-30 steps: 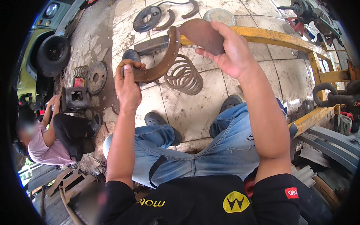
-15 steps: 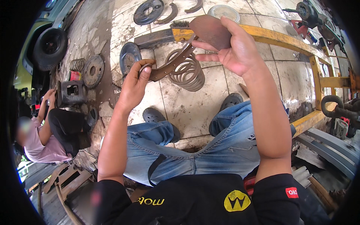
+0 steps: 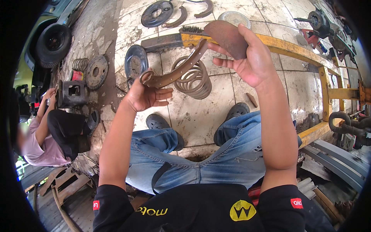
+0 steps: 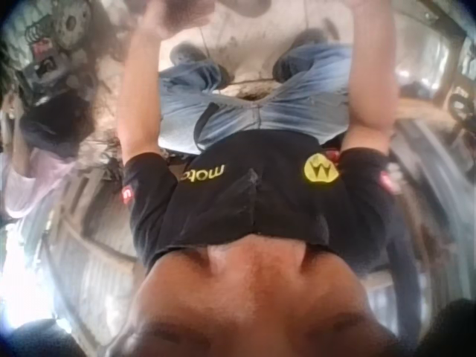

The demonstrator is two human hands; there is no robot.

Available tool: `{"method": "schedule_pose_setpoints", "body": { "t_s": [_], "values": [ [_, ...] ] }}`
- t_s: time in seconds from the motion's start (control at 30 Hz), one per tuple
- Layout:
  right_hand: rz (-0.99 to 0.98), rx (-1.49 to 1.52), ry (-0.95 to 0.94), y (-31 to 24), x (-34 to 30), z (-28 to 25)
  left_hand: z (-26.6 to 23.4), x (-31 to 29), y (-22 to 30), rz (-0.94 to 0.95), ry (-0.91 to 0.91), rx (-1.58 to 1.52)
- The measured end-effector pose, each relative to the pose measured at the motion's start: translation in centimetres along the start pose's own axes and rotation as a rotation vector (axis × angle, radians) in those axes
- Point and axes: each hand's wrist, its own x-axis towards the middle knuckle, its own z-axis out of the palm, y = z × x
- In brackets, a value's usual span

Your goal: The person sits on the floor and uses a wire brush to clean a metal spring and a curved metal bracket. They scrub the surfaces of both parts repeatedly, turning them over to access different sides.

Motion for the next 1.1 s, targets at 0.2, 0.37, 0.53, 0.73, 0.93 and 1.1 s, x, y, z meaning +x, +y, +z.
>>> {"method": "schedule_pose_setpoints", "body": {
  "t_s": [0.2, 0.37, 0.53, 0.73, 0.93, 1.1],
  "values": [
    [-0.029, -0.018, 0.011, -0.4, 0.0, -0.2, 1.5, 1.4, -1.9, -0.026, -0.068, -0.092],
    [-0.024, 0.015, -0.001, -0.5, 0.1, -1.1, 3.5, 2.0, -4.3, 0.159, 0.021, -0.152],
    [-0.095, -0.004, -0.008, -0.4, -0.1, -0.8, 4.9, 1.4, -4.7, 0.431, 0.131, -0.051],
    [-0.304, -0.507, 0.148, 2.2, 0.6, -0.4, 5.4, -1.6, -3.1, 0.724, 0.246, 0.162],
    [-0.981, -1.677, 0.194, 6.6, 2.2, 2.1, 6.2, -4.8, -2.6, 0.714, 0.334, 0.129],
    [-0.943, -1.61, -0.056, 10.2, 3.0, 4.1, 7.1, -3.9, -4.1, 0.75, 0.347, 0.037]
  ]
}}
